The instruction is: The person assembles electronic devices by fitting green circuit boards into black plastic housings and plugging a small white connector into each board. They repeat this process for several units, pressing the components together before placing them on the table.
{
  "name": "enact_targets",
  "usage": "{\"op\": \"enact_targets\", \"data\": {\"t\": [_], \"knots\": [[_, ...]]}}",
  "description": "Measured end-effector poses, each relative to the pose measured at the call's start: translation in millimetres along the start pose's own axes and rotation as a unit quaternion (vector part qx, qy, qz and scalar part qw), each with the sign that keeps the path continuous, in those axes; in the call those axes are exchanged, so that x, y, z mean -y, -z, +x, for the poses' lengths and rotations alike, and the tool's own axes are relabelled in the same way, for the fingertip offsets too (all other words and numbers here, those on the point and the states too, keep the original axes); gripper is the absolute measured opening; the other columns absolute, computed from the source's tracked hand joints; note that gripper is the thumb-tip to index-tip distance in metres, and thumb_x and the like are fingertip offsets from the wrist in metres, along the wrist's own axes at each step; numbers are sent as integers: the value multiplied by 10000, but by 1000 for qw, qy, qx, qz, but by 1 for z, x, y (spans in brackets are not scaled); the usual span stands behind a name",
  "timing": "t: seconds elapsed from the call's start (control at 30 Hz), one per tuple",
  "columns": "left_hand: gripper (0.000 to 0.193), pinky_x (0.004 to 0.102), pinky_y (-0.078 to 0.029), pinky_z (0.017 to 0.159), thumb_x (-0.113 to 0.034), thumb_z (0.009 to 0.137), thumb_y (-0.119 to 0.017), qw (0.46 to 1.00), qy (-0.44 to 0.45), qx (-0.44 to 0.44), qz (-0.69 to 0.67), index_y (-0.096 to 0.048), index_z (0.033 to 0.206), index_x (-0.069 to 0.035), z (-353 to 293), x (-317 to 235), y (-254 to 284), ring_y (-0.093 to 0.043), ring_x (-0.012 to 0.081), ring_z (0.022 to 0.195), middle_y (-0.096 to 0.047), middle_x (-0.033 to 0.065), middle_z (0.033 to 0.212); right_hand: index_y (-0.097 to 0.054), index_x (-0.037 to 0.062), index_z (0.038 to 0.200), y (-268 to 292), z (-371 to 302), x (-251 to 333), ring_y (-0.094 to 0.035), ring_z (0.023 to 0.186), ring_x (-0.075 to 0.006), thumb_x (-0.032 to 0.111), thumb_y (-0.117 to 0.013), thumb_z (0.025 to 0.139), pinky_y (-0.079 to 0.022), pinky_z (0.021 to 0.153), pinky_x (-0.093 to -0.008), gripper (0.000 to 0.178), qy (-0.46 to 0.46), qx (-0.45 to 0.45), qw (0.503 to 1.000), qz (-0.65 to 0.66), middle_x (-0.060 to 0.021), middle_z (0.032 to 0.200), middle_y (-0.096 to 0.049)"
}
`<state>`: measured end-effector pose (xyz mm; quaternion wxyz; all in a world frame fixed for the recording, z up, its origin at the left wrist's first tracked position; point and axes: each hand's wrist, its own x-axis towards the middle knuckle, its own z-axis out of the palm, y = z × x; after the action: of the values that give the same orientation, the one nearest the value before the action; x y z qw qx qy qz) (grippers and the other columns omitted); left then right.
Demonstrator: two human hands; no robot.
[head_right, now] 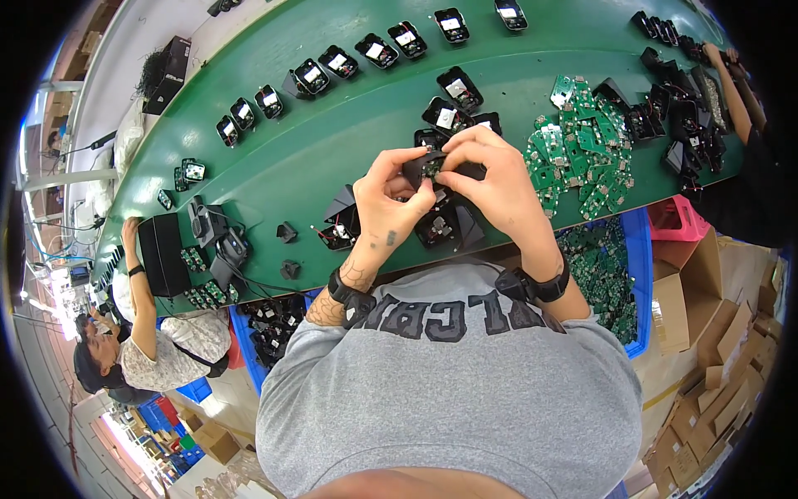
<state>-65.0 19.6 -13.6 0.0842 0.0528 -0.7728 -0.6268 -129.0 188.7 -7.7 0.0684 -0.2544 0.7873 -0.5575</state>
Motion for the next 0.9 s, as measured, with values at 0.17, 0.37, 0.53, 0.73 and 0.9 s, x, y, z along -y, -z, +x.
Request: {"op": "enact_targets", "data": {"t": [0.17, 0.37, 0.53, 0.73, 0.9], "knots": [[268, 299, -595, 553, -32, 828, -512, 955, 155, 57, -245, -545, 1085, 35, 11, 2, 13, -687, 232, 617, -668, 137, 862, -683, 51, 836, -6, 4, 2, -617, 1007, -246, 6, -779, 646, -466, 888, -366, 218, 114, -32, 992, 42, -66, 954, -661], [257, 255, -563, 463, -120, 811, -477, 938, 237, 128, -218, -558, 1005, 27, 24, -1, 38, -673, 220, 545, -674, 149, 772, -732, 117, 892, 12, 8, 4, -622, 1004, -232, 99, -788, 661, -428, 999, -501, 238, 289, 11, 952, -102, 8, 828, -652], [249, 246, -552, 444, -120, 802, -475, 935, 245, 150, -205, -567, 980, 28, 27, -6, 39, -661, 202, 512, -676, 144, 754, -733, 123, 902, 15, 12, 5, -628, 995, -234, 128, -779, 672, -421, 1010, -517, 234, 329, 3, 935, -135, 13, 824, -659], [248, 247, -550, 438, -121, 799, -483, 929, 257, 186, -192, -572, 975, 30, 29, -7, 39, -658, 201, 504, -677, 146, 753, -723, 116, 854, 16, 16, 9, -617, 1000, -237, 93, -779, 660, -431, 1000, -513, 203, 379, 3, 911, -162, 3, 822, -628], [223, 256, -569, 543, -52, 803, -561, 955, 203, 113, -187, -585, 1003, 46, 20, -17, 28, -689, 184, 613, -676, 126, 830, -693, 53, 777, -1, 7, 9, -565, 934, -232, 40, -770, 631, -474, 799, -387, 165, 224, -42, 967, -112, -32, 799, -567]]}}
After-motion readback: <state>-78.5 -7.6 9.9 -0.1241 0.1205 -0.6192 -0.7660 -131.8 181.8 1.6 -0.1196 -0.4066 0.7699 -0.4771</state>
